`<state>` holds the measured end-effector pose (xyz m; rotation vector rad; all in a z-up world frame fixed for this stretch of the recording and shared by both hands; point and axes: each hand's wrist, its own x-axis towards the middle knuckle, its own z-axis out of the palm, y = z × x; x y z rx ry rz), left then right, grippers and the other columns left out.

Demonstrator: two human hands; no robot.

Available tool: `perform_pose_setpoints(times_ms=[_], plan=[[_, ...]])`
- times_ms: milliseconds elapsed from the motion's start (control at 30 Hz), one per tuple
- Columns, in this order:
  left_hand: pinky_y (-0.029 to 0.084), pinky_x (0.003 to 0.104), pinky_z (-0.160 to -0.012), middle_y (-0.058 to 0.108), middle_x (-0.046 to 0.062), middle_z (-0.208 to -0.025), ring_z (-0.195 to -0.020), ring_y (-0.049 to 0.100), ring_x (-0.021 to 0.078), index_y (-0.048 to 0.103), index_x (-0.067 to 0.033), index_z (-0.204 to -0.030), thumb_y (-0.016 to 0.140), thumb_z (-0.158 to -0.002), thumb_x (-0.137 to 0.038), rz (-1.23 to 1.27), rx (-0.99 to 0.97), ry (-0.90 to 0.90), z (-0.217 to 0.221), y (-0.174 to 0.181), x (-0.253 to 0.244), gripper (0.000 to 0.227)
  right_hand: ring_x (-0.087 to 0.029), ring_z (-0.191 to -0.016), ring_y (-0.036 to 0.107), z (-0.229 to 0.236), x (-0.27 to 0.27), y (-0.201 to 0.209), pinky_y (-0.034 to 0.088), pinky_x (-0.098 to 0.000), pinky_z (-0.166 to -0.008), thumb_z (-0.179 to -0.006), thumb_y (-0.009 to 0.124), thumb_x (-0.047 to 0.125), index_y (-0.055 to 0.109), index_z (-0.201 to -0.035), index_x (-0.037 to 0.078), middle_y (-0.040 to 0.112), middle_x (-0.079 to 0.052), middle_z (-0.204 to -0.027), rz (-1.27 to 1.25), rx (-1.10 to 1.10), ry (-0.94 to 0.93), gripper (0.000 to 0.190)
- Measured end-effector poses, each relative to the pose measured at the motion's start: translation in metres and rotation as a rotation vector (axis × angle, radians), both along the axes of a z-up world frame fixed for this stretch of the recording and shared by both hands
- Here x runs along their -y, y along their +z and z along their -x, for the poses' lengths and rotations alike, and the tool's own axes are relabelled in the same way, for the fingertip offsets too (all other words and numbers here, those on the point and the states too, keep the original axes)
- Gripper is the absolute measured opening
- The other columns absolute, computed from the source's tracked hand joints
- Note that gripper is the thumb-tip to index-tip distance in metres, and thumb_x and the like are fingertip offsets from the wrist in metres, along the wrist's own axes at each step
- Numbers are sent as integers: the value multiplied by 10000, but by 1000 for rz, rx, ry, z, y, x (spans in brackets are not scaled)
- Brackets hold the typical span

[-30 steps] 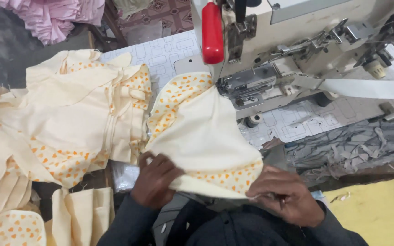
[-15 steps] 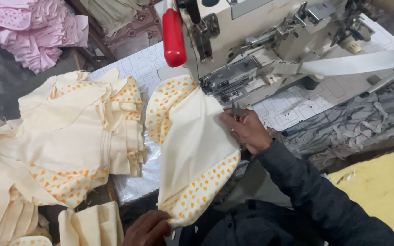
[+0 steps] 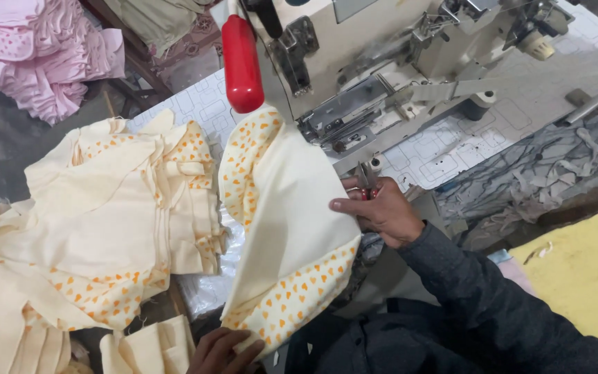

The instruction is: Trimming excess threads and fabric from baby clothes using small scissors at a sewing workstation.

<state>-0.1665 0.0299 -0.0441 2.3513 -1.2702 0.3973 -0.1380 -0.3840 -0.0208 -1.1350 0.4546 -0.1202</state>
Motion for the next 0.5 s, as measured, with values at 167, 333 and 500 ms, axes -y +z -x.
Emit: perform_pose_setpoints(times_ms=[167, 333, 500], plan=[[552, 310, -909, 675, -22, -1224, -1045, 614, 253, 742, -344, -1193, 618, -953, -182, -66, 30, -42, -24, 18, 2, 316, -10, -604, 459, -2, 1, -3, 433, -219, -624, -746, 883, 4, 710, -1129, 1, 474, 97, -638, -1, -21, -35, 420], [547, 309, -899, 693, -54, -1185, -1007, 606, 234, 771, -366, -1134, 631, -868, -113, -5, 53, 35, -31, 48, 27, 393, -30, -545, 486, -1, 4, 4, 442, -227, -439, -755, 865, 54, 686, -1213, 5, 453, 100, -595, -52, -56, 28, 494], [556, 348, -922, 698, -20, -1146, -1006, 600, 262, 796, -333, -1014, 582, -719, 10, 113, 46, 119, -36, 61, 46, 500, -138, -687, 595, -2, 5, 1, 475, -276, -454, -766, 845, 104, 667, -1259, -11, 602, -36, -759, -40, -49, 51, 536]])
